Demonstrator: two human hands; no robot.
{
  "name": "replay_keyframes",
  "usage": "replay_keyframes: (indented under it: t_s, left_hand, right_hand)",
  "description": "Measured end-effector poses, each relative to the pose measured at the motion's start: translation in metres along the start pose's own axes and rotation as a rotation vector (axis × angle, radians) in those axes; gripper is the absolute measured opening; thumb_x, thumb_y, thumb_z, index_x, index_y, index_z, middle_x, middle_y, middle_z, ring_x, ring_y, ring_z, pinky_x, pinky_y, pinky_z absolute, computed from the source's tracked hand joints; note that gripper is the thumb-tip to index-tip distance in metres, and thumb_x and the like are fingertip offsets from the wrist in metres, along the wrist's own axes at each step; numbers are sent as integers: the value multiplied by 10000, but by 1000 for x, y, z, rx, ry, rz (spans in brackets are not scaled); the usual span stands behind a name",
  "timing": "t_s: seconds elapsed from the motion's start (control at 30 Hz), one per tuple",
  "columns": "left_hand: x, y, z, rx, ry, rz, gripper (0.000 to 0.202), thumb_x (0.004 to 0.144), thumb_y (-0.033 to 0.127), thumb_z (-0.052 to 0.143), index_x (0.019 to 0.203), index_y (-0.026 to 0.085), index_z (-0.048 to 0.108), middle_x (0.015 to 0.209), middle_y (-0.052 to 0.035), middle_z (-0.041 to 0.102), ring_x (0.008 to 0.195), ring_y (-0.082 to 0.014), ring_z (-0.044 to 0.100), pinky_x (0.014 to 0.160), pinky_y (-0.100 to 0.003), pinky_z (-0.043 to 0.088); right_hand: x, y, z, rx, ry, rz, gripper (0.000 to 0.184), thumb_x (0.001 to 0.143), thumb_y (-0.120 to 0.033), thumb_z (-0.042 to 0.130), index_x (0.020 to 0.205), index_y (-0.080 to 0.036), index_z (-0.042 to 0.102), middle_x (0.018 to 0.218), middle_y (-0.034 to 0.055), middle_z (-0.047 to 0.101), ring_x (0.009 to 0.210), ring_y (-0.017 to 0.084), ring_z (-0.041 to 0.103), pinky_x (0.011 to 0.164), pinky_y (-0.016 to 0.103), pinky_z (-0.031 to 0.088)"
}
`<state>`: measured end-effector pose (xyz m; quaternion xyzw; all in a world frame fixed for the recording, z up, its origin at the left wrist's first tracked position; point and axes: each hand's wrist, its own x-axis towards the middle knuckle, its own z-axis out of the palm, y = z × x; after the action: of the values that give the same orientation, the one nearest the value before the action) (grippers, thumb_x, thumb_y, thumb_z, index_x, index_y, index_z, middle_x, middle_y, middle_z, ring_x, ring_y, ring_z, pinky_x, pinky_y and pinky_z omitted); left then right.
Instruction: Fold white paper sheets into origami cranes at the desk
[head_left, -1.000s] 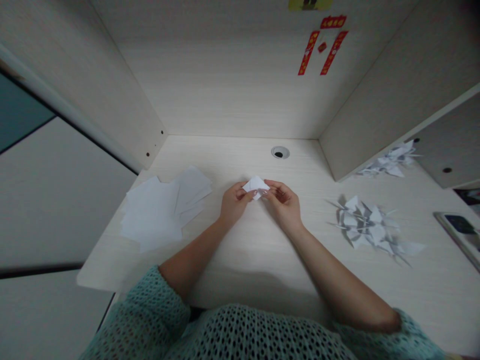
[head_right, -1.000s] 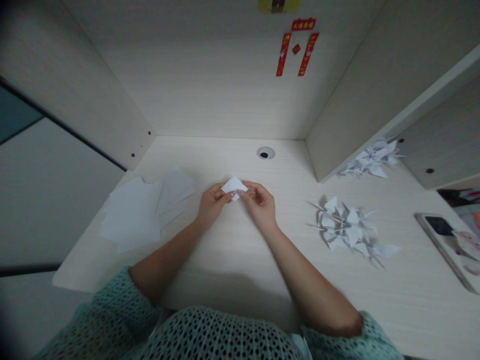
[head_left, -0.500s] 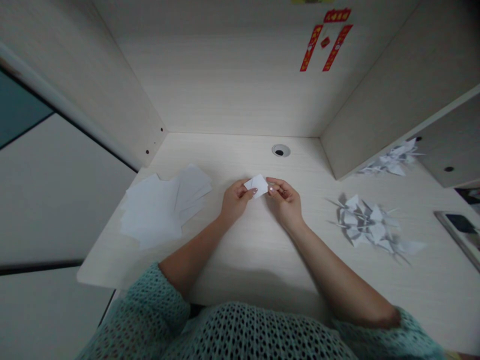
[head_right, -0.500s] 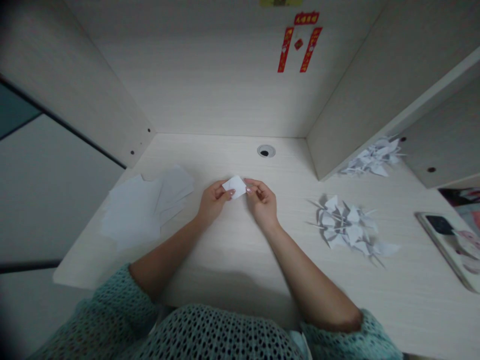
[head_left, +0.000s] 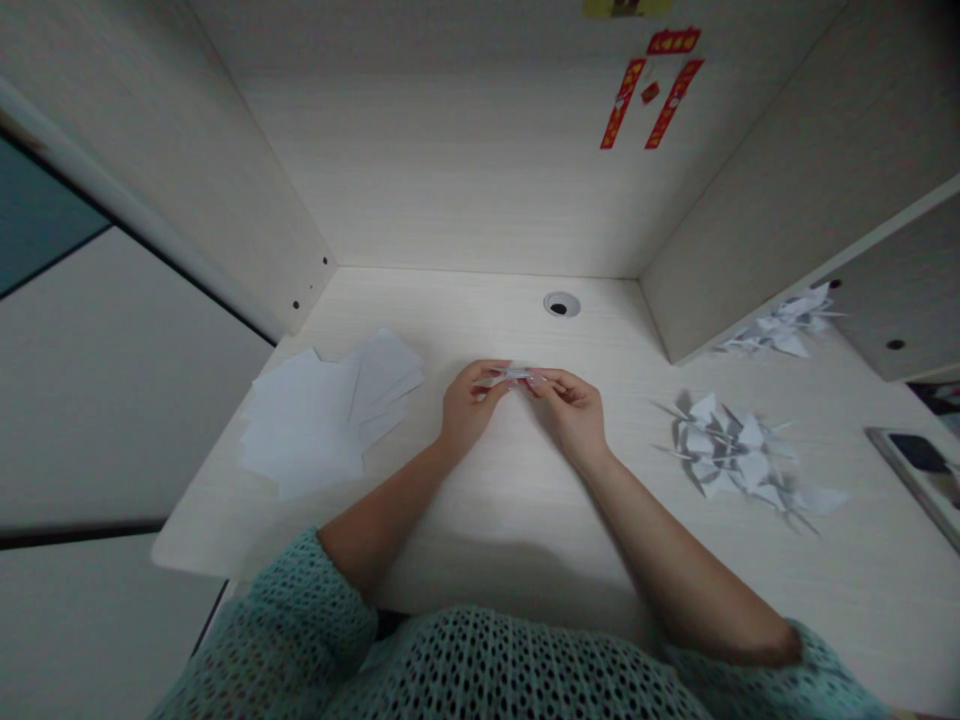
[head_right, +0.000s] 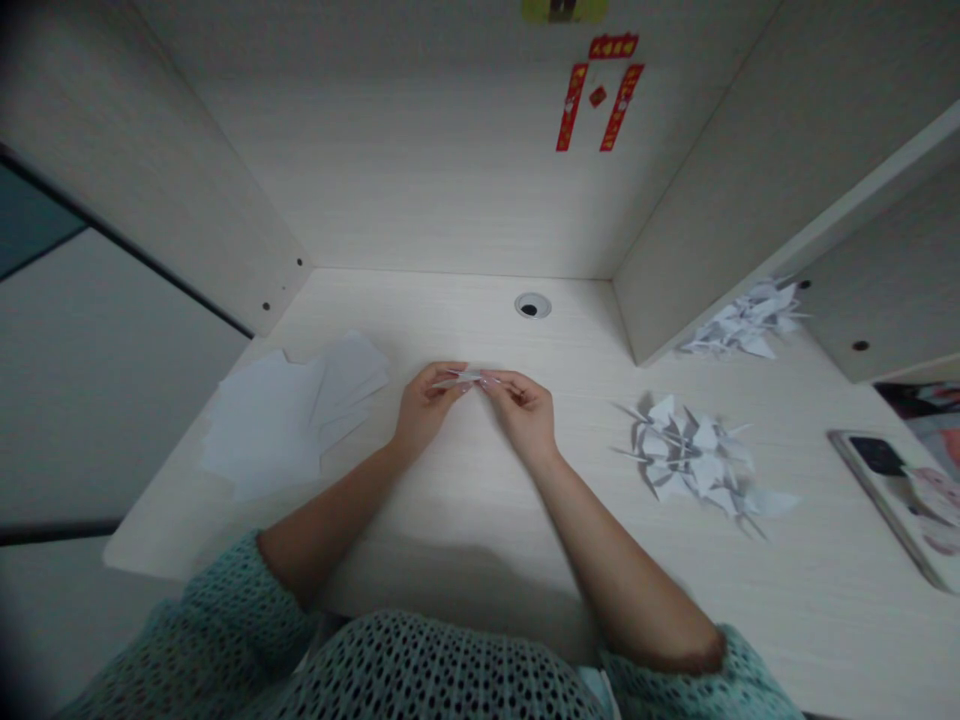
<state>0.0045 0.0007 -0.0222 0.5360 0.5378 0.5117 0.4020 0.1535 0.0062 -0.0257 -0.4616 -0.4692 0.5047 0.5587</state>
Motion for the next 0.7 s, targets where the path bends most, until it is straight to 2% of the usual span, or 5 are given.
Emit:
replay_keyframes:
  t_s: [0.13,0.23,0.37,0.57,0.7]
  left_hand:
    - [3,-1,-2,-36,25,23,489,730,214,697,1202,241,572,988,-46,656,914,-157,624,689,-207,486]
    - [3,-1,-3,-81,-51,35,522,767,189,644,1272,252,527,944,-37,673,877,-143,642,710,-212,493]
    - [2,3,-6,-80,-45,68,575,770,214,655,1321,274,501,983,-31,703,883,-145,659,771,-246,516]
    - [0,9,-9,89,-70,126,197,783,216,635,939,263,746,961,-15,739,841,-154,673,809,-274,530]
    - [1,8,-10,69,-23,103,159,781,248,651,894,272,760,916,-11,751,822,-159,681,800,-278,522]
  right_hand:
    - [1,4,-3,-54,9,-91,180,708,-294,736,876,-233,754,907,39,754,810,185,675,795,335,513]
    - [2,7,-6,-112,3,-121,170,715,-270,728,879,-236,758,914,42,754,820,192,675,807,345,510]
    - [2,8,-8,-132,10,-134,168,719,-276,722,878,-231,759,917,46,755,826,201,677,812,354,512]
    - [2,6,-8,-146,16,-124,147,719,-298,726,847,-237,763,891,39,761,820,206,686,817,367,522]
    - [2,5,-6,-111,3,-75,176,670,-317,772,832,-249,767,887,34,765,811,212,698,828,380,534]
